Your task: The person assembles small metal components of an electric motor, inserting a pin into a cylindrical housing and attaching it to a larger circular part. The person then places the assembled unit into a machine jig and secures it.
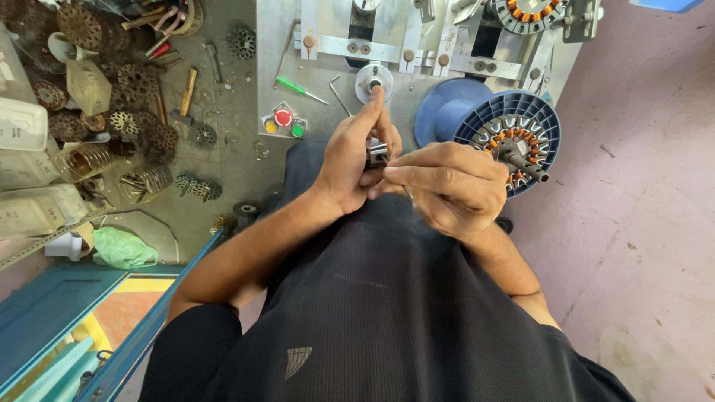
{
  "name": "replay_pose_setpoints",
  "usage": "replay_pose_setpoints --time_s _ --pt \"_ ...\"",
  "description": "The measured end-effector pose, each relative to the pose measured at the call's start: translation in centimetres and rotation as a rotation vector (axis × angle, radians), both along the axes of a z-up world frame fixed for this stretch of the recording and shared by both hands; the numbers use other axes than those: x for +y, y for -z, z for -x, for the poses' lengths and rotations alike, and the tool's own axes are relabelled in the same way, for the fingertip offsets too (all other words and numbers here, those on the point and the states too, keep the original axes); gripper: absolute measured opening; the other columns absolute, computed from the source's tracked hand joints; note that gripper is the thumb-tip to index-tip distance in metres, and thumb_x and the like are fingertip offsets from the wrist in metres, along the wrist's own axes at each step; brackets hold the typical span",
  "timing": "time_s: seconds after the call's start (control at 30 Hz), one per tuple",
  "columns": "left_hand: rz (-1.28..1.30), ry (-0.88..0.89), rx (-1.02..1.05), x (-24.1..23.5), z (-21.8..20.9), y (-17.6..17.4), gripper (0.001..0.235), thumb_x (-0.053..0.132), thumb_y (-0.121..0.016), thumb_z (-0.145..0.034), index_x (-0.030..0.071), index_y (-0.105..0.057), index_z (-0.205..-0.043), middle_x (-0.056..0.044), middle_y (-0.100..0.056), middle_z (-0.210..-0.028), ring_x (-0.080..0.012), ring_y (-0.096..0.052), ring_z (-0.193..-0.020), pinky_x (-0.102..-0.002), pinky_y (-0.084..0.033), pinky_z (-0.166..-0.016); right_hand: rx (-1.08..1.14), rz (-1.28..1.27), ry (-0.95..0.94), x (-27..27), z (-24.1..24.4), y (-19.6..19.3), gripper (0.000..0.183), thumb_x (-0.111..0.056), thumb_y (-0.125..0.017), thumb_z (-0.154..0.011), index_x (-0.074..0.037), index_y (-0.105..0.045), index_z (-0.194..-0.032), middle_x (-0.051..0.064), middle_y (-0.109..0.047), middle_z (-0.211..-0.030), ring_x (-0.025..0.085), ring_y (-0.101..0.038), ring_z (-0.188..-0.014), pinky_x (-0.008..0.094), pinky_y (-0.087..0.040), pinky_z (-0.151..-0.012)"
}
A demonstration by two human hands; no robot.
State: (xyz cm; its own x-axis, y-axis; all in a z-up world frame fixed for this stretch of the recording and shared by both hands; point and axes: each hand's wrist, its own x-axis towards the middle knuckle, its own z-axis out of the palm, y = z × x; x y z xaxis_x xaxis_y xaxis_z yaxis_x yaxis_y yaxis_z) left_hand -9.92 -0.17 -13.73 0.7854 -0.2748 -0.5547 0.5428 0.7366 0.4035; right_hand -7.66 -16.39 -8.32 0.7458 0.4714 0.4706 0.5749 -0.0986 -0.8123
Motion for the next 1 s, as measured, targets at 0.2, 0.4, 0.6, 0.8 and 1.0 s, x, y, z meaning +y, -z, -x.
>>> replay_pose_setpoints --time_s 0.2,0.4,0.6,0.8,1.0 --pt "-0.026 0.04 0.012 -0.2 -0.3 0.4 0.056 0.052 -0.046 -0.107 0.007 -0.054 -0.075 -0.007 -0.058 -0.067 -0.0092 -0.035 -0.04 -0.025 -0.023 -0.034 0.127 -0.085 -0.027 -0.1 -0.1 1.1 0.029 -0.01 -0.089 -0.082 -0.005 -0.063 -0.095 0.012 -0.07 -0.097 0.019 -0.073 -0.085 0.028 -0.061 -0.072" --pt "-0.066 0.062 -0.045 0.0 -0.4 0.8 0.059 0.052 -0.044 -0.112 0.005 -0.055 -0.078 -0.008 -0.058 -0.072 -0.0107 -0.042 -0.05 -0.026 -0.032 -0.045 0.435 -0.23 -0.234 -0.2 0.0 0.1 0.031 0.001 -0.079 -0.095 -0.002 -0.058 -0.117 0.012 -0.069 -0.112 0.021 -0.076 -0.099 0.028 -0.065 -0.088" --pt "0.003 0.069 0.011 0.0 -0.5 -0.1 0.057 0.052 -0.043 -0.107 0.009 -0.051 -0.07 -0.008 -0.056 -0.062 -0.0134 -0.043 -0.037 -0.028 -0.03 -0.03 0.156 0.006 -0.152 -0.7 -0.3 -1.2 0.027 0.016 -0.065 -0.09 0.003 -0.07 -0.113 0.015 -0.072 -0.108 0.023 -0.078 -0.092 0.03 -0.066 -0.077" --pt "-0.078 0.098 -0.003 -0.4 -0.8 -0.4 0.057 0.05 -0.042 -0.109 0.006 -0.054 -0.075 -0.007 -0.056 -0.066 -0.0111 -0.042 -0.042 -0.025 -0.032 -0.036 0.017 -0.032 -0.099 -0.7 -1.0 -0.6 0.017 0.005 -0.079 -0.088 0.002 -0.072 -0.103 0.012 -0.074 -0.099 0.022 -0.077 -0.085 0.031 -0.063 -0.074" --pt "-0.061 0.104 -0.01 -0.8 -0.3 0.7 0.059 0.051 -0.042 -0.111 0.004 -0.055 -0.078 -0.008 -0.059 -0.07 -0.0099 -0.043 -0.048 -0.025 -0.036 -0.045 0.034 -0.066 -0.072 -1.4 -0.6 0.7 0.013 -0.001 -0.08 -0.087 -0.001 -0.071 -0.096 0.013 -0.076 -0.095 0.019 -0.077 -0.08 0.026 -0.061 -0.066"
